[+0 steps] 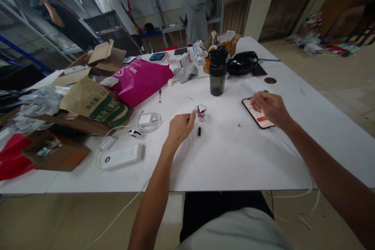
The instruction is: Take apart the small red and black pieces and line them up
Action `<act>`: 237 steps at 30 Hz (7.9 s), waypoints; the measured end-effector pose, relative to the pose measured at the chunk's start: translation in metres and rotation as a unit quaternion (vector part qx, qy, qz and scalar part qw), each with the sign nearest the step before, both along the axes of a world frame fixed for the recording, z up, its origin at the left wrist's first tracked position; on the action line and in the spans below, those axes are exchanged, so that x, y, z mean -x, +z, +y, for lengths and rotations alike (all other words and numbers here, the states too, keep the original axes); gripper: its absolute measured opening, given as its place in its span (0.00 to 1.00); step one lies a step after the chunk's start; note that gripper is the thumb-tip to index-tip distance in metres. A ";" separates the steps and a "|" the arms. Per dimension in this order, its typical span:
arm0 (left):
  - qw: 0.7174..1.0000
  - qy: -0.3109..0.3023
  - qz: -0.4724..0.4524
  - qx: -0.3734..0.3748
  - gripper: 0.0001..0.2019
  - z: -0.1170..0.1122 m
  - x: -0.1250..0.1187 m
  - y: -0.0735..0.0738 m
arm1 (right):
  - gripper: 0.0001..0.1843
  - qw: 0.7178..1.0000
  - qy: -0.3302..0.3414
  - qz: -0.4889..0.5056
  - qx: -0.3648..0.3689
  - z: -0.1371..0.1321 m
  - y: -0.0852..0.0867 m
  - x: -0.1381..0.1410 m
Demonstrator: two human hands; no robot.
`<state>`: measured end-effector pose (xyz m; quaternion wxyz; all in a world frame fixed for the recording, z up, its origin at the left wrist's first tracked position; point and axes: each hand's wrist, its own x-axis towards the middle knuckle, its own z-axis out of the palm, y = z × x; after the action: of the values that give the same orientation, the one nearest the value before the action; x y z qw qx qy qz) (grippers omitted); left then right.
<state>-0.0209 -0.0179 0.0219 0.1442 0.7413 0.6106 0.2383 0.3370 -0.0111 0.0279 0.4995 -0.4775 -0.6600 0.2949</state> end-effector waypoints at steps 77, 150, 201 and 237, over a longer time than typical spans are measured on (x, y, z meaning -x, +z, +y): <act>0.966 -0.183 -0.179 -0.037 0.14 -0.030 -0.052 -0.019 | 0.16 0.986 0.157 -0.054 0.030 -0.026 -0.024 0.059; 0.965 -0.103 0.240 0.036 0.08 -0.025 -0.039 -0.011 | 0.04 0.885 0.175 -0.430 0.036 -0.002 -0.017 -0.002; 0.783 0.069 -0.610 -0.099 0.06 0.021 0.011 -0.017 | 0.07 0.873 0.261 -0.402 -0.091 0.095 0.025 0.155; 0.913 -0.108 -0.334 -0.206 0.18 -0.012 -0.020 0.001 | 0.20 0.972 0.084 0.195 0.097 0.008 0.013 0.111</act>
<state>-0.0011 -0.0295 0.0232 0.2088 0.6934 0.3801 0.5754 0.2265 -0.0032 0.0414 0.5432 -0.3998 -0.5562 0.4855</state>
